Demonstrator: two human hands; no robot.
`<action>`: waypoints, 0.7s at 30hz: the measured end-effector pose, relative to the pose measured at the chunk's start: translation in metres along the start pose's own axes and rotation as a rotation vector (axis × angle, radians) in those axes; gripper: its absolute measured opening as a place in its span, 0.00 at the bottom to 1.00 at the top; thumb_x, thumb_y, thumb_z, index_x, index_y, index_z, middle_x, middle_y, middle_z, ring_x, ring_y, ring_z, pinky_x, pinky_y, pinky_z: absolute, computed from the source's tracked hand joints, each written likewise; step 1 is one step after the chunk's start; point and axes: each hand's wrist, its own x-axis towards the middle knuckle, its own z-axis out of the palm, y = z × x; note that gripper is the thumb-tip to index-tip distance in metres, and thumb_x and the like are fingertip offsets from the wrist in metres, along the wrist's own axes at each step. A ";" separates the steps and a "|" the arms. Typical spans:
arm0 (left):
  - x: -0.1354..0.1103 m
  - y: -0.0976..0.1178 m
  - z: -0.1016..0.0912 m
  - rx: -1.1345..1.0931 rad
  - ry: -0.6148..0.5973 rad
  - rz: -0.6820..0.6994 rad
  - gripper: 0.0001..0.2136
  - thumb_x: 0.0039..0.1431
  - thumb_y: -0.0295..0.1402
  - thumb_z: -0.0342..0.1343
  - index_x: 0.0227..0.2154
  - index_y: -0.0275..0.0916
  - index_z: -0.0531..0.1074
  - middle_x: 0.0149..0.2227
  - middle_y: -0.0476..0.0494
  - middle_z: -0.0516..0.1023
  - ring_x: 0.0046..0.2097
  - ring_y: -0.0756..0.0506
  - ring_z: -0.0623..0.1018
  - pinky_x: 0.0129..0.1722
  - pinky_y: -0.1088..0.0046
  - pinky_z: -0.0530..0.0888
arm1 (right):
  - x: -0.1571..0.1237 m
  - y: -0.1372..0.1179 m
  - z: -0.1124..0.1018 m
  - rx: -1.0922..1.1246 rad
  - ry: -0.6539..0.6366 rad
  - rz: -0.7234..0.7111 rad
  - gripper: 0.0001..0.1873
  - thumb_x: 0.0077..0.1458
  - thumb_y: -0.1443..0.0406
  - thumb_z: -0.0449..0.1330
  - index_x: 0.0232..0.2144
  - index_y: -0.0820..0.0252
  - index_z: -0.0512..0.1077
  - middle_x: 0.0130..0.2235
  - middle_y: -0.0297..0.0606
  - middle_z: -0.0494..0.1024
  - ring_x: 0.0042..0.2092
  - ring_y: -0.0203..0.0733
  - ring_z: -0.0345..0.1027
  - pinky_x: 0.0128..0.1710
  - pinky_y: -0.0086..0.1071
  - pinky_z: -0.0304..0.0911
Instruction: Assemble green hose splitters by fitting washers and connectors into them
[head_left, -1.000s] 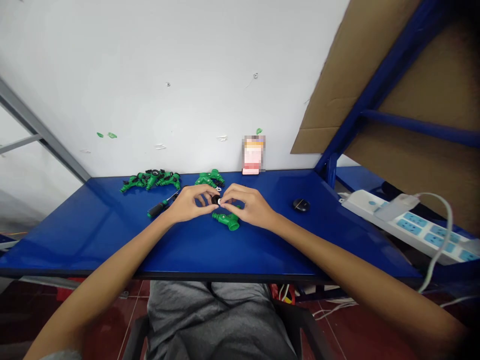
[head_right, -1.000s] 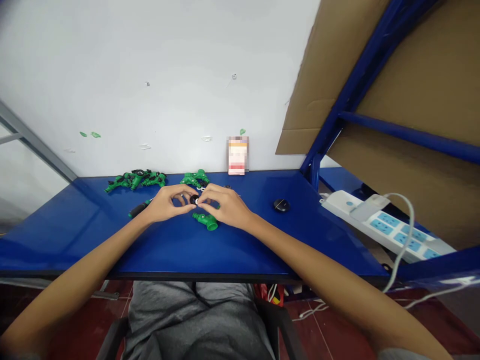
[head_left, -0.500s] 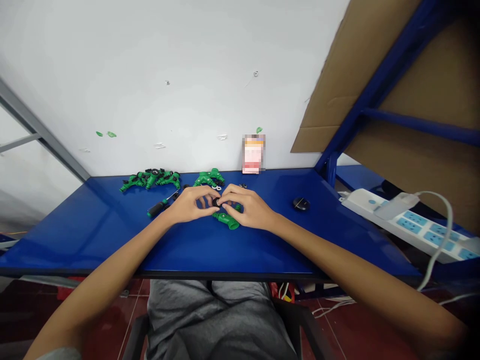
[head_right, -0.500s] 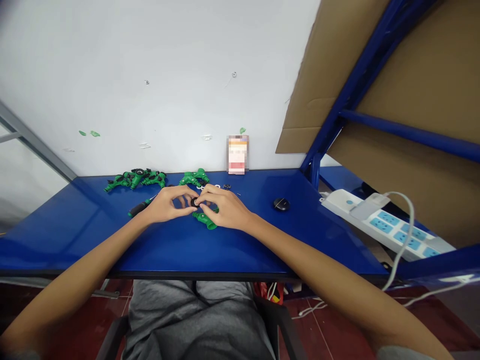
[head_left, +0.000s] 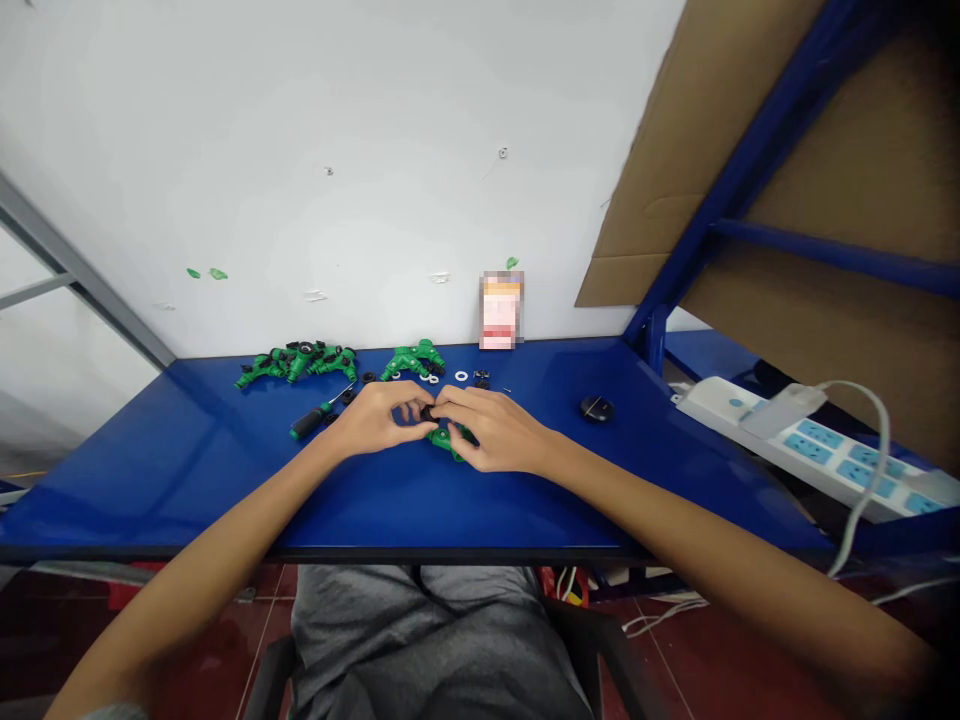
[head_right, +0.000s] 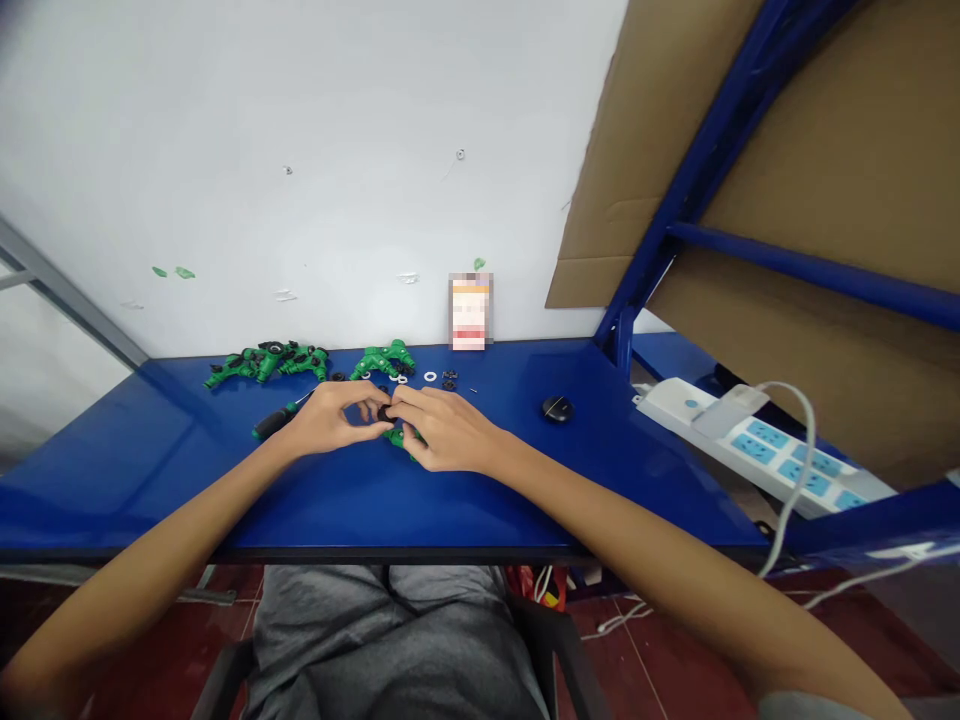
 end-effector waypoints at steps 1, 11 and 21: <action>0.000 -0.001 0.000 -0.002 0.002 0.008 0.10 0.66 0.39 0.68 0.44 0.39 0.81 0.37 0.46 0.85 0.34 0.48 0.83 0.38 0.73 0.81 | 0.000 0.001 0.000 0.015 -0.003 0.006 0.16 0.69 0.71 0.54 0.52 0.60 0.79 0.47 0.46 0.82 0.39 0.46 0.76 0.41 0.40 0.72; 0.006 0.000 -0.003 -0.024 0.160 0.084 0.14 0.70 0.41 0.66 0.52 0.41 0.82 0.46 0.39 0.87 0.38 0.47 0.85 0.44 0.68 0.84 | 0.008 0.005 0.000 0.254 0.244 0.219 0.07 0.72 0.63 0.63 0.41 0.53 0.82 0.45 0.41 0.84 0.45 0.45 0.80 0.46 0.39 0.75; 0.004 -0.002 0.011 -0.032 0.245 0.058 0.13 0.68 0.42 0.68 0.45 0.38 0.77 0.43 0.41 0.84 0.35 0.50 0.81 0.36 0.74 0.81 | 0.013 0.014 0.015 0.978 0.184 0.653 0.18 0.63 0.51 0.69 0.45 0.58 0.81 0.40 0.40 0.87 0.40 0.44 0.83 0.41 0.38 0.78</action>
